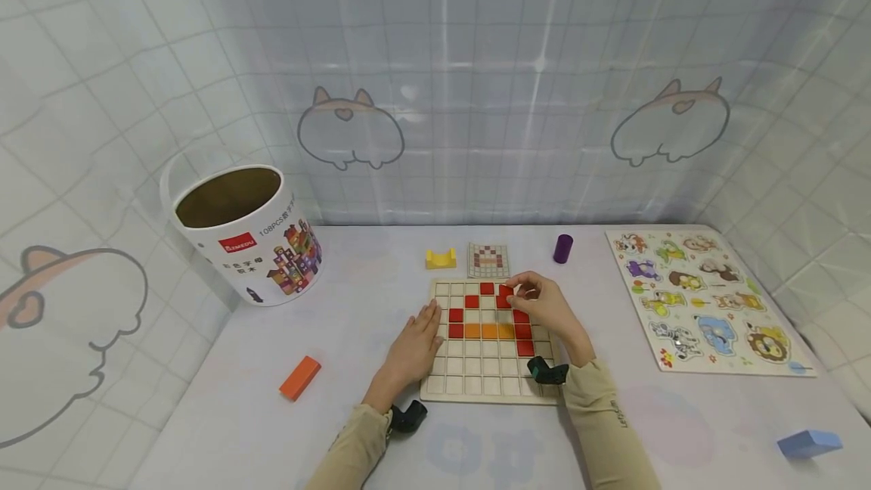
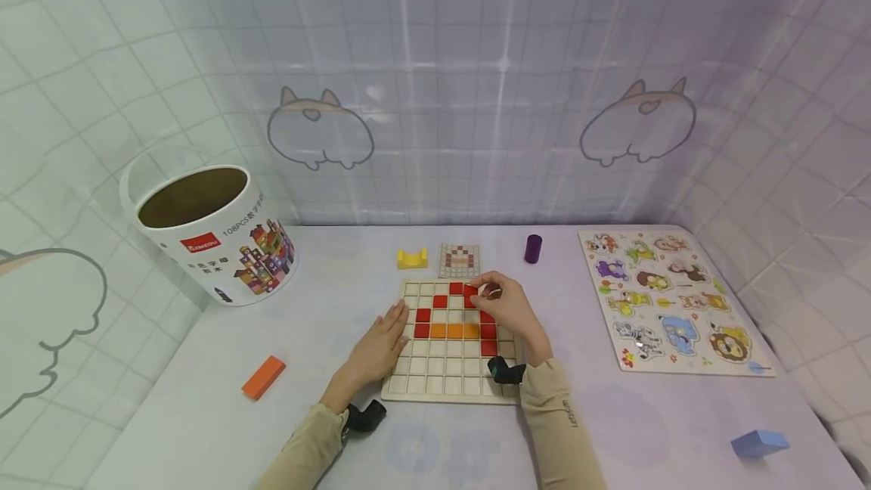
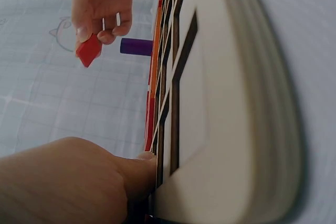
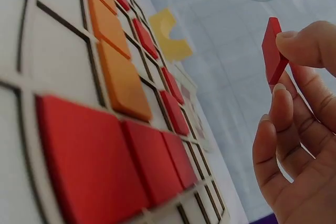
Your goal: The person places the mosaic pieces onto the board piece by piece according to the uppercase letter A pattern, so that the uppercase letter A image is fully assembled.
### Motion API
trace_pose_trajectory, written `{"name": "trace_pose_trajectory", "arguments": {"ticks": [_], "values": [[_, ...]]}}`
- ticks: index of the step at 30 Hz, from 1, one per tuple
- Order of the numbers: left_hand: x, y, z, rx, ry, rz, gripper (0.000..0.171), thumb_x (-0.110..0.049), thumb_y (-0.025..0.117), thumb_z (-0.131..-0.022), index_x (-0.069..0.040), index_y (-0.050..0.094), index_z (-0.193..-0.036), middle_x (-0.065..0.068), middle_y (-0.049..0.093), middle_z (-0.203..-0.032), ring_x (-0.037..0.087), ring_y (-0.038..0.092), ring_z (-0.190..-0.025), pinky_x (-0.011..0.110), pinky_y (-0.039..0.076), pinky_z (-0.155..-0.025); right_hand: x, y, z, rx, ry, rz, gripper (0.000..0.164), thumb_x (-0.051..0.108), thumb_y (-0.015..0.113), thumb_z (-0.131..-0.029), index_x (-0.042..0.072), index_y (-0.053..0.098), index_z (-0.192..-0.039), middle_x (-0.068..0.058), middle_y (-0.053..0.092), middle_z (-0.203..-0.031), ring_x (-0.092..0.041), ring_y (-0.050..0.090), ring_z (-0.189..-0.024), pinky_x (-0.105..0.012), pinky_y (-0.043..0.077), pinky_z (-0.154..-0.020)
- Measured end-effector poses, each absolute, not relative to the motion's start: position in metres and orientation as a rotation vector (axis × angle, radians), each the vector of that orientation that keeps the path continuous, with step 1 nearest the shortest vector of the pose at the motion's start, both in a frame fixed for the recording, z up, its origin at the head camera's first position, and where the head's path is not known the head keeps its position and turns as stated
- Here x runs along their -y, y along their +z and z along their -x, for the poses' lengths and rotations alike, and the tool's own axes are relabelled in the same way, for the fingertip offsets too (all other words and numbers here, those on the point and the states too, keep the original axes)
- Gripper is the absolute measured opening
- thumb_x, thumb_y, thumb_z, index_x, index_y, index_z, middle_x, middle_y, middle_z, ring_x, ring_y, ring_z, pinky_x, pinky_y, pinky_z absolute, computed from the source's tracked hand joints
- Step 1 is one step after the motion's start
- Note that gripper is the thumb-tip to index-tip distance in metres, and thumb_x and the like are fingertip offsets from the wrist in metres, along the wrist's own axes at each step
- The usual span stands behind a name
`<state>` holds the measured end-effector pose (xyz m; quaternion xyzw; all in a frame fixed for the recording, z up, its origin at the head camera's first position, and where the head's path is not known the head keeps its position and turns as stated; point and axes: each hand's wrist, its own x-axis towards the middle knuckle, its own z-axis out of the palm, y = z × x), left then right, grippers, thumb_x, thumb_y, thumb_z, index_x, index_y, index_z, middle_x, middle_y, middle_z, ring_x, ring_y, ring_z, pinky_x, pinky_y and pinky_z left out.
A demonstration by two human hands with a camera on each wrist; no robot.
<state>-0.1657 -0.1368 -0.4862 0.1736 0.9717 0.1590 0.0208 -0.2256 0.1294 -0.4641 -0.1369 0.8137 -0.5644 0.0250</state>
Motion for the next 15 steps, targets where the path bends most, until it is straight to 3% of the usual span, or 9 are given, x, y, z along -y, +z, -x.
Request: {"name": "trace_pose_trajectory", "arguments": {"ticks": [7,12,15], "values": [[0.138,-0.487,0.167,-3.018,0.487,-0.544,0.054,-0.019,0.045,-0.102,0.006,0.032,-0.148,0.020,0.026,-0.159,0.036,0.029,-0.146,0.052,0.027,-0.118,-0.108,-0.459,0.217,-2.472,-1.697,0.498,0.022,0.004,0.067,-0.088,-0.003,0.064,-0.109,-0.019,0.064,-0.103,-0.017,0.054,-0.084,-0.021,0.048,-0.073],[0.138,-0.489,0.167,-3.016,0.478,-0.538,0.054,-0.021,0.045,-0.102,0.005,0.032,-0.148,0.019,0.025,-0.159,0.035,0.028,-0.146,0.051,0.027,-0.118,-0.092,-0.464,0.213,-2.445,-1.687,0.539,0.020,0.007,0.069,-0.087,0.003,0.066,-0.106,-0.012,0.063,-0.096,-0.018,0.054,-0.081,-0.023,0.049,-0.073],[0.137,-0.488,0.167,-3.013,0.470,-0.537,0.055,-0.021,0.046,-0.102,0.005,0.032,-0.148,0.019,0.026,-0.159,0.035,0.029,-0.146,0.051,0.027,-0.118,-0.083,-0.475,0.216,-2.443,-1.680,0.545,0.020,0.008,0.071,-0.085,0.009,0.067,-0.105,-0.009,0.065,-0.100,-0.017,0.055,-0.082,-0.025,0.049,-0.075]]}}
